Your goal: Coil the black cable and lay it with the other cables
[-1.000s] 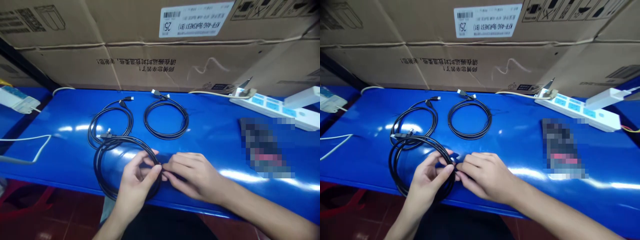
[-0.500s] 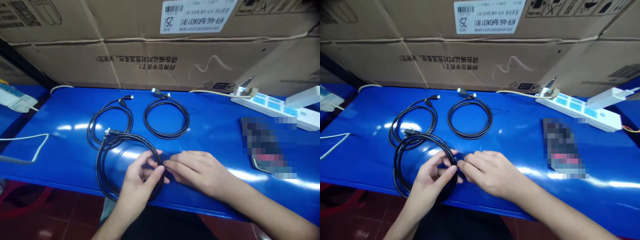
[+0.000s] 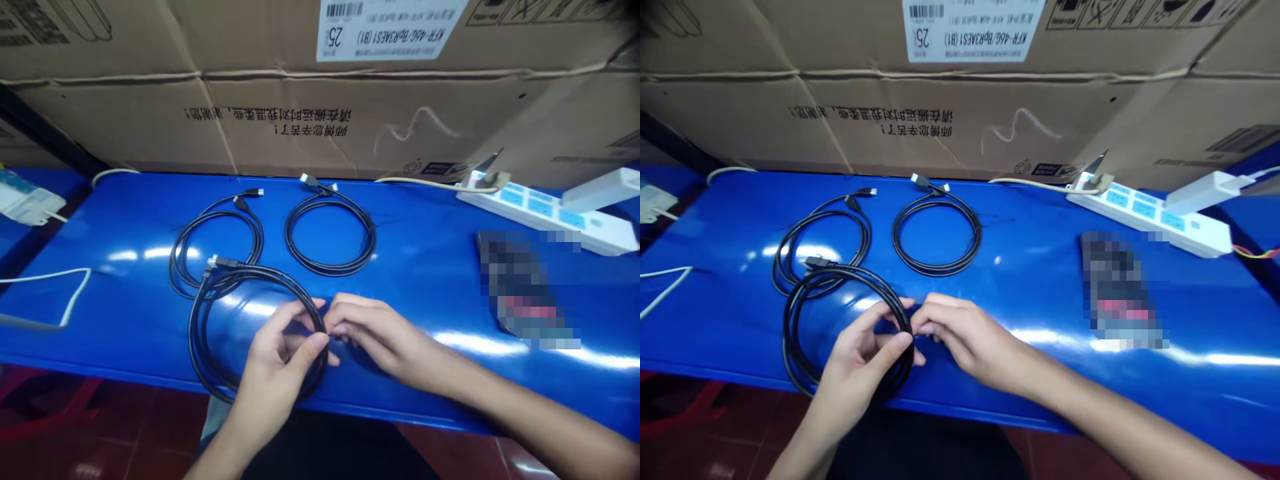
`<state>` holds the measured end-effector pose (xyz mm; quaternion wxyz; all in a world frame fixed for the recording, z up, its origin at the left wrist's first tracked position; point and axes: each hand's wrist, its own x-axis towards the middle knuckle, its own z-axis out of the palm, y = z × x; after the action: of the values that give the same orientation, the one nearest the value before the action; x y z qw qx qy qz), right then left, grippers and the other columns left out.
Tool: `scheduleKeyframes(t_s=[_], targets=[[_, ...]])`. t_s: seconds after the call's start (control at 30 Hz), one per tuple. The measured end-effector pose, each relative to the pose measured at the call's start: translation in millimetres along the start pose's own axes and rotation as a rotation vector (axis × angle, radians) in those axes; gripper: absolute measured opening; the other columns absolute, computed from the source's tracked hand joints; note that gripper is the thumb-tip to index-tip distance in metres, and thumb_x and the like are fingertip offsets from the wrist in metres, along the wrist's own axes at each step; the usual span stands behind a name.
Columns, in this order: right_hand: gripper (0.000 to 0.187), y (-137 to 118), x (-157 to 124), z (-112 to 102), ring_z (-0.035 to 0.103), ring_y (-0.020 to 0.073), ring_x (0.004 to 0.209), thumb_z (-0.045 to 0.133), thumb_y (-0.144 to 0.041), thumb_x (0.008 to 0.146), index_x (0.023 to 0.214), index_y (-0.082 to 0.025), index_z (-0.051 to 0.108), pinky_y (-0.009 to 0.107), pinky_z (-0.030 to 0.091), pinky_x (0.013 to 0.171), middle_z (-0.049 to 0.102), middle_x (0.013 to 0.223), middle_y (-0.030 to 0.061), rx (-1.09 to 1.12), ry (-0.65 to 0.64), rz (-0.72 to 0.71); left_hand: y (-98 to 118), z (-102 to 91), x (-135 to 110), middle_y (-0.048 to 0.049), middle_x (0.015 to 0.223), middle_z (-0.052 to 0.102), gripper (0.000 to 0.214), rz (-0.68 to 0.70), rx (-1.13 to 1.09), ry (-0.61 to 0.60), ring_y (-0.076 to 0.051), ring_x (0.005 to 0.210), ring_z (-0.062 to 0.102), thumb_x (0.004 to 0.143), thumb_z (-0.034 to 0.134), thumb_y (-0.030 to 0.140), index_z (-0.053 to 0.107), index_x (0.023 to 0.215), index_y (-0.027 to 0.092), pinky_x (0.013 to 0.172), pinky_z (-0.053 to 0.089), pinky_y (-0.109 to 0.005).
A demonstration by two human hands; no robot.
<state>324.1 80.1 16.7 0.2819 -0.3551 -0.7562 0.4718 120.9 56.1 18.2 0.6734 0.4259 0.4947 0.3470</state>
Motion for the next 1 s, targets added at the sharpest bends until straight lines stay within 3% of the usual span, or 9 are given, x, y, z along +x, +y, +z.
scheduleKeyframes(t_s=[0.13, 0.23, 0.3, 0.43, 0.53, 0.73, 1.0], targets=[[0.022, -4.1, 4.5, 1.2, 0.055, 0.0121, 0.065, 0.055, -0.037, 0.103, 0.091, -0.018, 0.059, 0.020, 0.045, 0.055, 0.064, 0.078, 0.0012, 0.528, -0.156, 0.334, 0.4, -1.3, -1.6, 0.0035, 0.086, 0.069, 0.031, 0.031, -0.065, -0.035, -0.014, 0.071, 0.077, 0.089, 0.075, 0.035, 0.068, 0.117, 0.026, 0.072, 0.058, -0.022], [0.026, -7.1, 3.4, -0.5, 0.057, 0.0118, 0.065, 0.057, -0.042, 0.102, 0.092, -0.018, 0.060, 0.020, 0.047, 0.053, 0.065, 0.081, 0.0021, 0.599, -0.191, 0.397, 1.2, -2.1, -3.3, 0.0036, 0.082, 0.069, 0.027, 0.052, -0.085, -0.032, -0.013, 0.070, 0.077, 0.088, 0.076, 0.033, 0.070, 0.113, 0.025, 0.072, 0.058, -0.020], [0.021, -6.9, 1.0, -2.3, 0.060, 0.0120, 0.069, 0.056, -0.037, 0.103, 0.097, -0.018, 0.063, 0.021, 0.051, 0.059, 0.066, 0.088, 0.0033, 0.390, -0.096, 0.282, 1.0, -2.1, -3.5, 0.0033, 0.083, 0.070, 0.027, 0.056, -0.103, -0.006, -0.014, 0.069, 0.077, 0.087, 0.077, 0.033, 0.071, 0.112, 0.024, 0.070, 0.058, -0.020], [0.013, 1.2, -4.3, -5.9, 0.065, 0.0152, 0.086, 0.059, -0.019, 0.101, 0.113, -0.020, 0.066, 0.025, 0.054, 0.075, 0.068, 0.101, 0.0063, -0.193, 0.154, -0.134, -0.1, -1.7, -2.3, 0.0035, 0.087, 0.067, 0.030, 0.048, -0.112, 0.055, -0.016, 0.067, 0.078, 0.085, 0.078, 0.035, 0.071, 0.113, 0.025, 0.070, 0.060, -0.023], [0.014, 8.8, -7.2, -6.4, 0.065, 0.0143, 0.081, 0.060, -0.014, 0.101, 0.111, -0.019, 0.067, 0.024, 0.052, 0.069, 0.068, 0.096, 0.0057, -0.454, 0.205, -0.323, -0.9, -1.2, -1.9, 0.0025, 0.086, 0.065, 0.033, 0.043, -0.098, 0.080, -0.018, 0.066, 0.077, 0.084, 0.079, 0.037, 0.071, 0.113, 0.023, 0.068, 0.061, -0.026], [0.013, 10.3, -7.3, -4.1, 0.062, 0.0136, 0.069, 0.058, -0.014, 0.102, 0.110, -0.017, 0.068, 0.026, 0.043, 0.058, 0.070, 0.087, 0.0037, -0.624, 0.252, -0.476, -0.4, -0.5, -1.6, 0.0035, 0.085, 0.061, 0.033, 0.057, -0.088, 0.072, -0.017, 0.065, 0.077, 0.086, 0.076, 0.038, 0.070, 0.115, 0.023, 0.068, 0.061, -0.026], [0.011, 5.9, -6.4, -4.5, 0.061, 0.0124, 0.066, 0.064, -0.024, 0.100, 0.107, -0.020, 0.071, 0.025, 0.042, 0.057, 0.070, 0.083, 0.0017, -0.653, 0.289, -0.501, -1.1, -1.2, -1.2, 0.0043, 0.083, 0.061, 0.031, 0.035, -0.117, 0.018, -0.016, 0.069, 0.077, 0.088, 0.075, 0.036, 0.069, 0.117, 0.026, 0.069, 0.062, -0.025]])
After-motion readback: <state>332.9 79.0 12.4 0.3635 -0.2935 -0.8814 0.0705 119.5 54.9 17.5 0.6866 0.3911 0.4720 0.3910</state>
